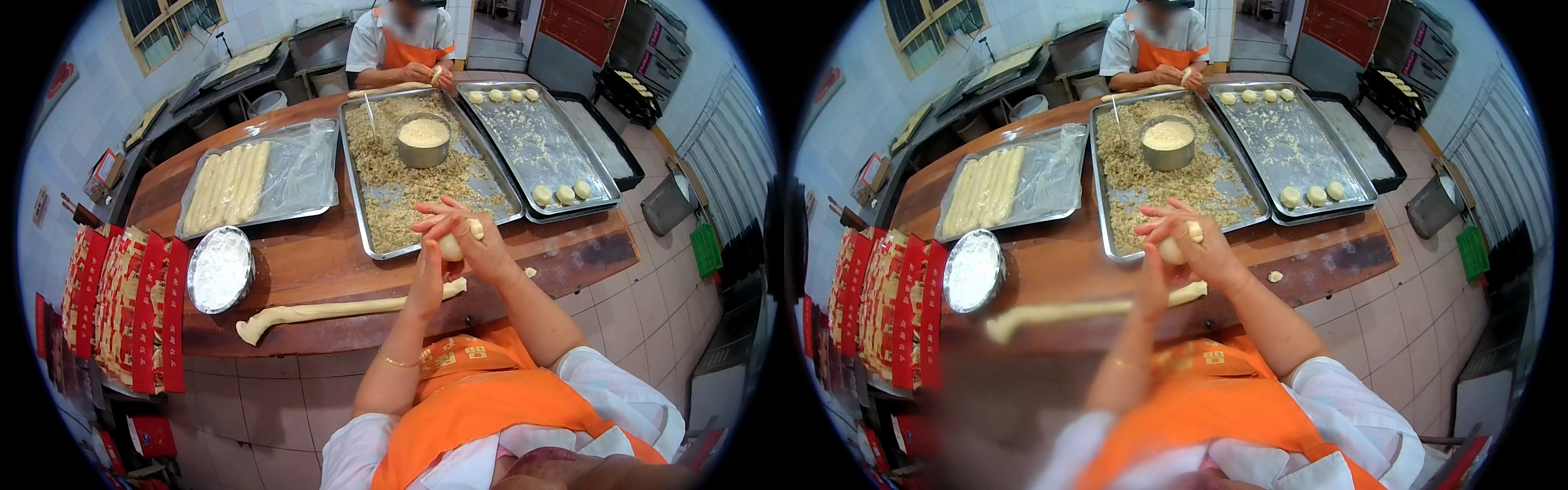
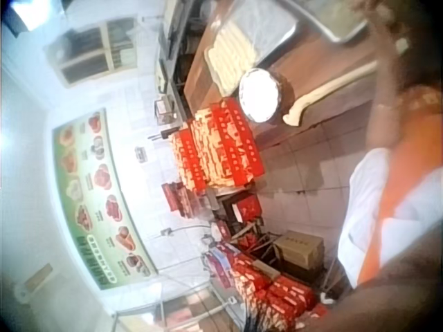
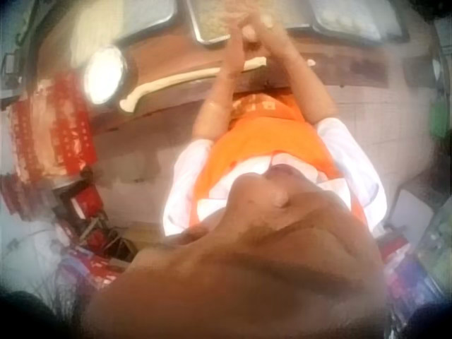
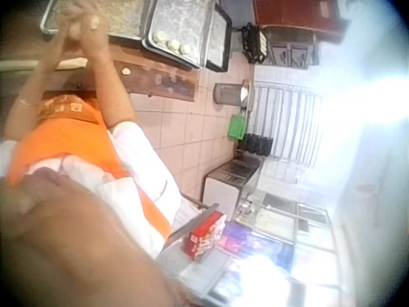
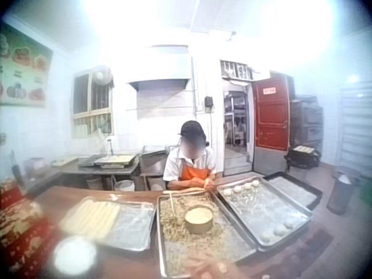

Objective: The person rolls a length of dough by hand on a table, pinches off small pieces, stuffs them with a crumbly filling from a metal tray, and rolls them into round balls before placing them onto another tray.

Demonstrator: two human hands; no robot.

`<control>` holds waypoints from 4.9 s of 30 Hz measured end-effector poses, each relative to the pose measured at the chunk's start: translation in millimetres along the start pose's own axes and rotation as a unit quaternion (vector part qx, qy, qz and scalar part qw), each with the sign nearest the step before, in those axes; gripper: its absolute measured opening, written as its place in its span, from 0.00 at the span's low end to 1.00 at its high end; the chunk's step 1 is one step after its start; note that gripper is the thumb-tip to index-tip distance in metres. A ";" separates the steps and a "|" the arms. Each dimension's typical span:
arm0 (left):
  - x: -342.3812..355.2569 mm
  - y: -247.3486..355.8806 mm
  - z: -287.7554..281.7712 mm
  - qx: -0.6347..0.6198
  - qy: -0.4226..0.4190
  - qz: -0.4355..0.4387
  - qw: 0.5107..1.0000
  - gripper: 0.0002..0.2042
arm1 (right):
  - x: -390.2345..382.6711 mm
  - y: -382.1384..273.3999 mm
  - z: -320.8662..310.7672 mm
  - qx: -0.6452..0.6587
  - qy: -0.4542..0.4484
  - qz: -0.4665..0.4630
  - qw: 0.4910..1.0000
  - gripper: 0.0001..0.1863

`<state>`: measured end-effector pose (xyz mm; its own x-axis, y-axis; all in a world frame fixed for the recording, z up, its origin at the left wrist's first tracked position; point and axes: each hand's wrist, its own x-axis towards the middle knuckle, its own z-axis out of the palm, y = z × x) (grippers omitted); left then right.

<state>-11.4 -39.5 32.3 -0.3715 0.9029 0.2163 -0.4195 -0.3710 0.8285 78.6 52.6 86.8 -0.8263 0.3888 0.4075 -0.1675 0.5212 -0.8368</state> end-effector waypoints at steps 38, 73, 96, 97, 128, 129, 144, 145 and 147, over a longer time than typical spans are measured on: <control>-5.5 6.6 18.1 0.170 0.004 0.143 0.975 0.40 | -1.1 4.0 8.5 0.143 0.082 -0.042 0.985 0.34; -15.6 10.7 14.2 0.066 0.019 0.105 0.992 0.34 | -4.9 -7.5 10.9 0.091 0.057 -0.047 0.993 0.35; -14.3 4.0 6.7 0.165 -0.016 0.142 0.976 0.30 | -3.7 -8.4 24.7 0.157 0.101 -0.034 0.982 0.36; -14.2 1.5 5.8 0.157 -0.005 0.156 0.975 0.28 | -3.2 -7.9 24.8 0.155 0.103 -0.027 0.982 0.35; -12.9 21.8 -9.3 0.002 0.045 -0.022 0.999 0.23 | -4.9 -59.6 -16.3 -0.221 0.006 -0.003 0.975 0.06; -11.4 23.5 -5.1 0.001 0.061 -0.040 0.997 0.24 | -6.6 -59.9 -16.5 -0.227 0.004 -0.010 0.974 0.06; -15.9 26.5 -4.9 0.060 -0.147 -0.133 0.978 0.25 | -51.0 -61.0 -34.4 -0.353 -0.090 -0.076 0.928 0.13; -13.1 26.5 -2.4 0.093 -0.170 -0.131 0.972 0.25 | -55.4 -58.8 -36.3 -0.358 -0.083 -0.083 0.926 0.12; -8.1 20.8 1.4 0.132 -0.218 -0.133 0.958 0.25 | -65.9 -53.9 -42.1 -0.370 -0.067 -0.094 0.922 0.10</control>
<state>-16.0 -54.3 48.4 0.1242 0.9842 0.1261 -0.2060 -0.0988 0.9736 164.8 30.8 120.4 -0.8874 0.1665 0.4298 0.0564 0.9647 -0.2572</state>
